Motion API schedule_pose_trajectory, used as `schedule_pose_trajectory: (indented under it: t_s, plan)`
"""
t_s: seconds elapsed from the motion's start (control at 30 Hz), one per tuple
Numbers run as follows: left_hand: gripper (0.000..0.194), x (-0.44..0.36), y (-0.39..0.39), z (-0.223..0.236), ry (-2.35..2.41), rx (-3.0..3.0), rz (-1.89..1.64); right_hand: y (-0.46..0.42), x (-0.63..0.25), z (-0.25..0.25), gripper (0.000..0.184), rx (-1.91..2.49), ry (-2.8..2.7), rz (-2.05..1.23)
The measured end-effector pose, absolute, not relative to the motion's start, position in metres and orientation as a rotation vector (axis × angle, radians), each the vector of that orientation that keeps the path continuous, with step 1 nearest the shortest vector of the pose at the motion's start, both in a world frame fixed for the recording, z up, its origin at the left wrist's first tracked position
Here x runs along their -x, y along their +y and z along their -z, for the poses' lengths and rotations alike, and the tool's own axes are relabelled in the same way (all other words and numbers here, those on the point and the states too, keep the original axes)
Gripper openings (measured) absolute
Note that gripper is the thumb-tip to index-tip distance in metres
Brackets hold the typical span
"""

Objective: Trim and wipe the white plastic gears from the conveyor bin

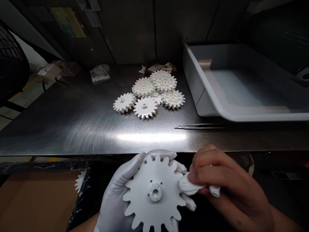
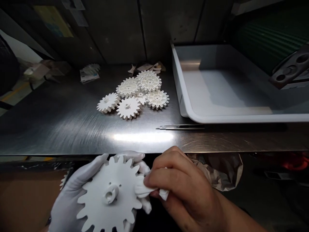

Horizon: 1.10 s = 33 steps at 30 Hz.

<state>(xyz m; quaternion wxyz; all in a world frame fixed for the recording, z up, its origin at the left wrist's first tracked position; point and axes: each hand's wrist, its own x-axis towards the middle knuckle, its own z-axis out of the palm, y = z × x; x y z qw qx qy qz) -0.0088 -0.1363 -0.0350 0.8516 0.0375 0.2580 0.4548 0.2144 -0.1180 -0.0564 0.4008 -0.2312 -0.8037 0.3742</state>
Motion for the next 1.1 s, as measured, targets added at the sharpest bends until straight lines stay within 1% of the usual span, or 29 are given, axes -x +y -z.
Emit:
schedule_pose_trajectory:
  t_s: [0.07, 0.2, 0.33, 0.5, 0.63, 0.77, 0.9, 1.0, 1.1]
  plan:
    - [0.039, 0.007, -0.137, 0.039, 0.553, -0.032, -0.953, -0.119, -0.209, 0.055, 0.045, 0.545, -2.080, -0.859]
    - [0.043, 0.004, -0.138, 0.044, 0.544, 0.035, -0.884, -0.119, -0.203, 0.058, 0.038, 0.466, -2.133, -0.753]
    - [0.041, 0.006, -0.138, 0.038, 0.589, -0.034, -0.994, -0.115, -0.214, 0.067, 0.044, 0.676, -2.125, -0.727]
    - [0.042, 0.007, -0.138, 0.034, 0.606, -0.126, -1.006, -0.116, -0.223, 0.069, 0.040, 0.789, -1.983, -0.719]
    - [0.040, 0.006, -0.138, 0.036, 0.617, -0.131, -1.012, -0.120, -0.218, 0.064, 0.036, 0.755, -1.941, -0.771]
    - [0.042, 0.006, -0.138, 0.034, 0.606, -0.120, -0.992, -0.118, -0.211, 0.068, 0.031, 0.667, -1.903, -0.914]
    - [0.044, 0.007, -0.138, 0.034, 0.538, -0.134, -1.029, -0.115, -0.210, 0.077, 0.028, 0.791, -1.893, -0.934]
    - [0.044, 0.008, -0.138, 0.036, 0.483, -0.141, -1.067, -0.120, -0.213, 0.077, 0.033, 0.855, -1.846, -0.849]
    - [0.044, 0.009, -0.139, 0.039, 0.441, -0.132, -1.069, -0.128, -0.215, 0.071, 0.043, 0.761, -1.869, -0.828]
